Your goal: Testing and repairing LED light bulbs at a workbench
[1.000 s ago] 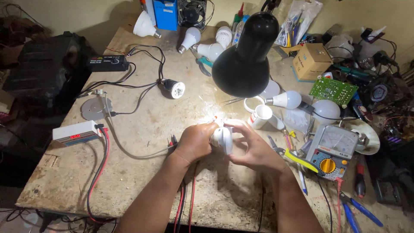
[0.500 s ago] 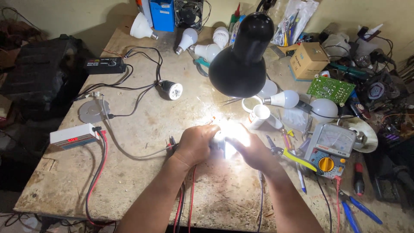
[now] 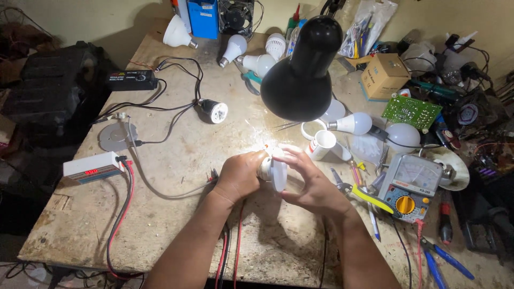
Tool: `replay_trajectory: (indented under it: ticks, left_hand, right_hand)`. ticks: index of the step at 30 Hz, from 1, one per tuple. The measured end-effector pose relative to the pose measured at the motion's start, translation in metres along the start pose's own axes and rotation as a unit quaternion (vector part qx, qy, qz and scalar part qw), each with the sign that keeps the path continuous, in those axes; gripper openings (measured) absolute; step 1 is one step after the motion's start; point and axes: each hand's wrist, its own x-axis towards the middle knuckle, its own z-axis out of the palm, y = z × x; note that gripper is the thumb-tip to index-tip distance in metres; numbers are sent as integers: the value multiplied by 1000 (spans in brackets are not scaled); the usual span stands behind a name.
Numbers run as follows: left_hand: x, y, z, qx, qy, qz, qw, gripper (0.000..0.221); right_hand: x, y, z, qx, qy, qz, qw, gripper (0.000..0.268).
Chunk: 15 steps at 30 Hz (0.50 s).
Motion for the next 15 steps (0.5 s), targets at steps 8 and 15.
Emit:
replay_trajectory:
  ticks: [8,15]
  left_hand:
    - [-1,11,-1,-25,17,23,999,25]
    - [-2,12,1,-35,40,43,998,22]
  right_hand:
    - [0,19,2,5,37,93,995,82]
    - [1,11,5,-21,53,129,990,63]
